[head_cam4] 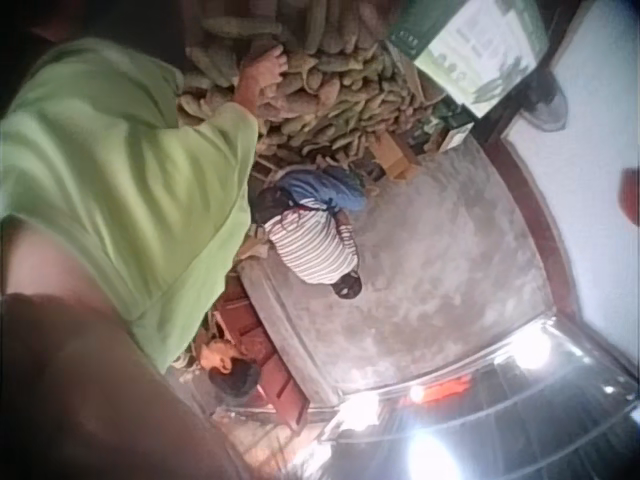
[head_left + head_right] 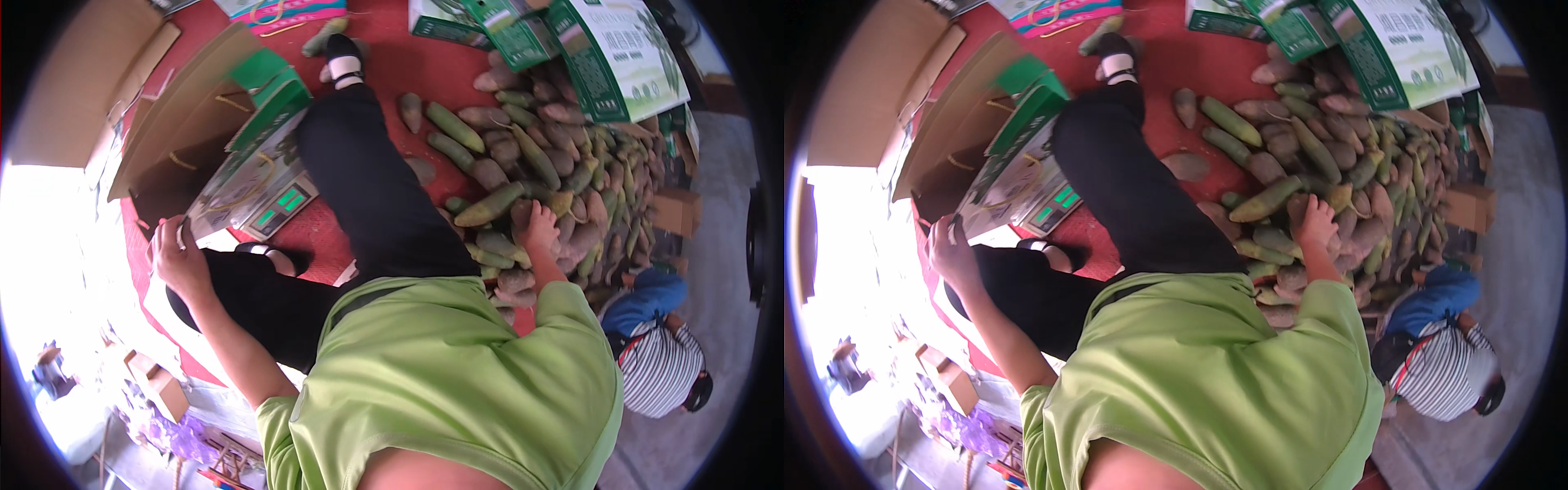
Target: Sort and pack radishes or similar root vegetables into cardboard boxes and weigh them.
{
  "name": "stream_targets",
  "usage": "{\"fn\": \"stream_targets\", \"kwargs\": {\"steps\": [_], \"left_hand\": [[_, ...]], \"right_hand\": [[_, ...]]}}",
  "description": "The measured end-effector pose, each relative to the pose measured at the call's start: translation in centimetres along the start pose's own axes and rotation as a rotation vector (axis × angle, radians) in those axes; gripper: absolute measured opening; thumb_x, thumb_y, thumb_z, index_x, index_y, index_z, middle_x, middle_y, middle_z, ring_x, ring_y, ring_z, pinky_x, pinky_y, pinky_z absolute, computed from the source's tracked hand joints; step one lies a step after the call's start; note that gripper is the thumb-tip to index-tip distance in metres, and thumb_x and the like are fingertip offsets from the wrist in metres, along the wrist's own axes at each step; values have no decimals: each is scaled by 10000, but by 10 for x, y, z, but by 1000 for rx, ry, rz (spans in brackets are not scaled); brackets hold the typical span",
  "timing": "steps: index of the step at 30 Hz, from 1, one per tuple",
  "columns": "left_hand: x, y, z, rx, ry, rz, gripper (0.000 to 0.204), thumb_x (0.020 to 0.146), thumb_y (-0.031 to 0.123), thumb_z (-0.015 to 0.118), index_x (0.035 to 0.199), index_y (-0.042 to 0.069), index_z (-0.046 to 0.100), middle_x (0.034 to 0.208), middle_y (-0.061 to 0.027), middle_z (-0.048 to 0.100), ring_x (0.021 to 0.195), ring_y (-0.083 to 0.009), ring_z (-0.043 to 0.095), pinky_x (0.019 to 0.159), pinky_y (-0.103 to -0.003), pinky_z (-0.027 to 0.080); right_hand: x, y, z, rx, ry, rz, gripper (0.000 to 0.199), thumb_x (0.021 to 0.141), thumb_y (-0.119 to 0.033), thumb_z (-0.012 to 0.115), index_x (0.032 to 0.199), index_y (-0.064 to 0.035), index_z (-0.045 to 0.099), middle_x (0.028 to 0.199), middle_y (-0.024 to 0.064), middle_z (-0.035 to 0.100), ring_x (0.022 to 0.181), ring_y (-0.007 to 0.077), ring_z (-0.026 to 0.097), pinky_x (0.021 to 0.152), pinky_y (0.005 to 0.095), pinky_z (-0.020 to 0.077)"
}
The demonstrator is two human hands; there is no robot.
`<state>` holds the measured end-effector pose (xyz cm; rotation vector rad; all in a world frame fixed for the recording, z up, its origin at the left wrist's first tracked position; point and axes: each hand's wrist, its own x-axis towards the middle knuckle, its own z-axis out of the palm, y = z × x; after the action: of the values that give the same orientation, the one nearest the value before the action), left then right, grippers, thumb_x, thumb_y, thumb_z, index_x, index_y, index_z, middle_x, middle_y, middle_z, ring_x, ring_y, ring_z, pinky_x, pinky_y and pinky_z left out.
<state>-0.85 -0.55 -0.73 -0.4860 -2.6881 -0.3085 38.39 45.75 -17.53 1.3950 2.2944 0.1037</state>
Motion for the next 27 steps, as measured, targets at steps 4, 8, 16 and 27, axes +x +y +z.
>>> {"fn": "stream_targets", "kwargs": {"steps": [4, 8, 16, 27], "left_hand": [[2, 5, -3, 15, 42, 75, 69, 797, 82, 650, 864, 98, 647, 838, -47, 655, 836, -252, 623, 833, -375, 441], [2, 7, -8, -31, -2, 87, 57, 795, 72, 649, 850, 83, 649, 840, -68, 649, 848, -281, 616, 830, -390, 440], [-3, 4, -13, -53, 29, 133, 68, 762, 55, 590, 790, 97, 636, 824, -24, 649, 810, -211, 622, 831, -360, 452], [-1, -2, -16, -78, 9, 171, 98, 749, 78, 574, 815, 106, 642, 832, -17, 637, 817, -202, 621, 816, -355, 455]], "right_hand": [[4, -1, -11, 84, -71, -12, 903, 597, -133, 815, 1377, -195, 364, 1310, 68, 454, 1234, 308, 434, 923, 528, 444], [10, -10, -29, 273, -5, -130, 921, 559, -109, 827, 1366, -155, 385, 1283, 104, 483, 1211, 354, 439, 961, 507, 431], [23, -135, -204, 782, 321, -690, 917, 538, -42, 788, 1372, -66, 406, 1292, 156, 486, 1220, 338, 450, 1049, 416, 360], [-64, -372, -390, 897, 134, -1646, 789, 581, -55, 778, 1309, -81, 476, 1247, 68, 555, 1164, 240, 534, 996, 390, 429]]}}
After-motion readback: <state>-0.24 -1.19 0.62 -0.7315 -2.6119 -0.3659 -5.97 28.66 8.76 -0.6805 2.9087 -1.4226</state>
